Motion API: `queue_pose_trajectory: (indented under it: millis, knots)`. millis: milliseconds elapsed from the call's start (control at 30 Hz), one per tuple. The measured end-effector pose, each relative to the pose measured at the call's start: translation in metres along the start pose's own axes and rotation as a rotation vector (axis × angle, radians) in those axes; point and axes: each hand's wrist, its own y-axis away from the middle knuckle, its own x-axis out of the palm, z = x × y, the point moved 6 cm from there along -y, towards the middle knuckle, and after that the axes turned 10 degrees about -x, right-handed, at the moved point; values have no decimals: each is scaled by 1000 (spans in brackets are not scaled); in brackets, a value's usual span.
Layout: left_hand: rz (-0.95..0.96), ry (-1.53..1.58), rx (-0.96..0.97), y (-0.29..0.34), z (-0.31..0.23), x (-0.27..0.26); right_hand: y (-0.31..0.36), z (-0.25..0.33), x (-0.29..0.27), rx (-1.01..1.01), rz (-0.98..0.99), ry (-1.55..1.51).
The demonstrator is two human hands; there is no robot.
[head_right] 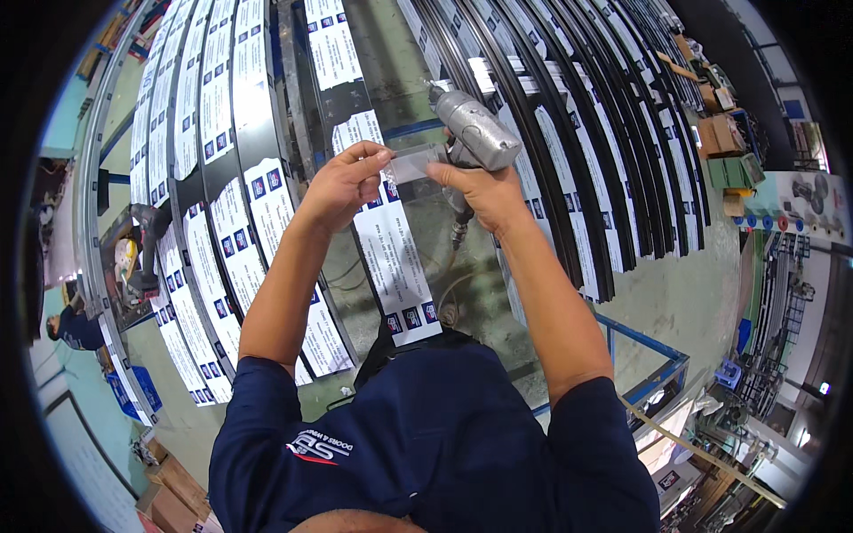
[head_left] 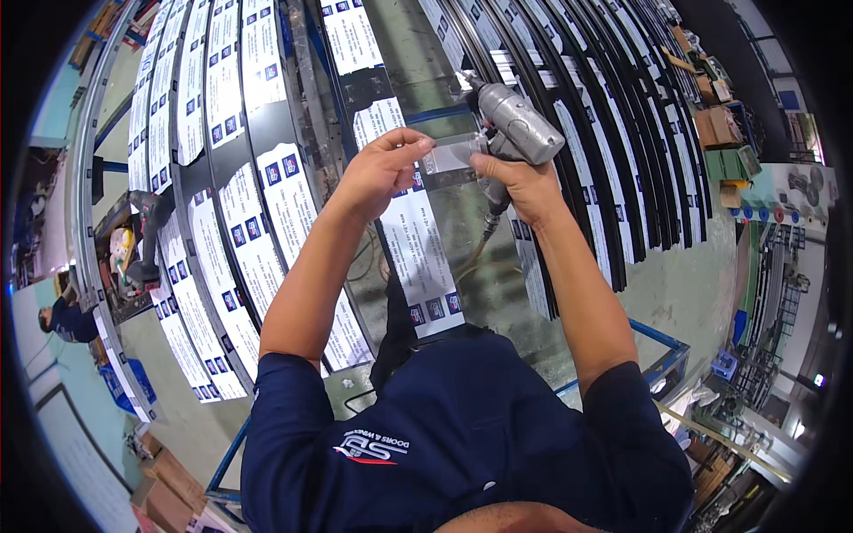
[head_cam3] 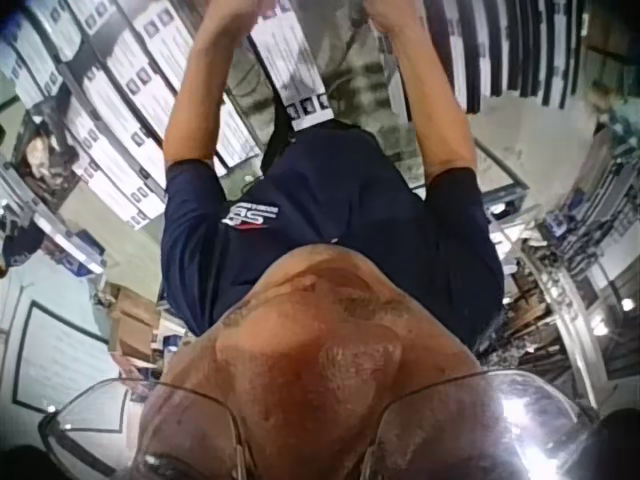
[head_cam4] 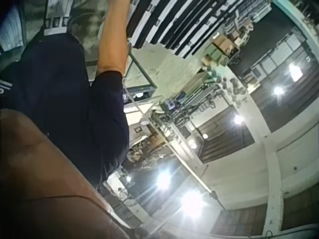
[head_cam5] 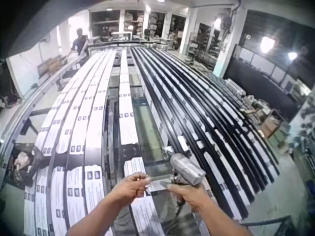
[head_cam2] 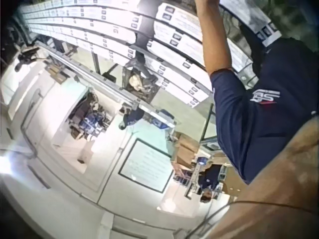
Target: The person attaches components to long metal frames with screws using a pneumatic screwdriver.
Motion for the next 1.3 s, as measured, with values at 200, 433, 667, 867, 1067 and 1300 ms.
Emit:
queue_pose_trajectory:
  millis: [200,433,667,867,1067,1300]
  knots:
    - [-34,-95,9,3,-12,5,9,5,-3,25,25,-17]
    - [122,326,197,0,-43,-22,20,-1,4,99,9,-153]
    - [-60,48,201,16,11,-39,9,-10,5,166,-114,-153]
    - [-240,-698,402,37,-11,-18,3,-16,12,187,-110,-142]
    - [-286,-915,580,32,-23,-16,-4,-15,22,150,-123,-133]
    - [-560,-853,289,-43,-74,-114,-5,-8,18,121,-29,-75]
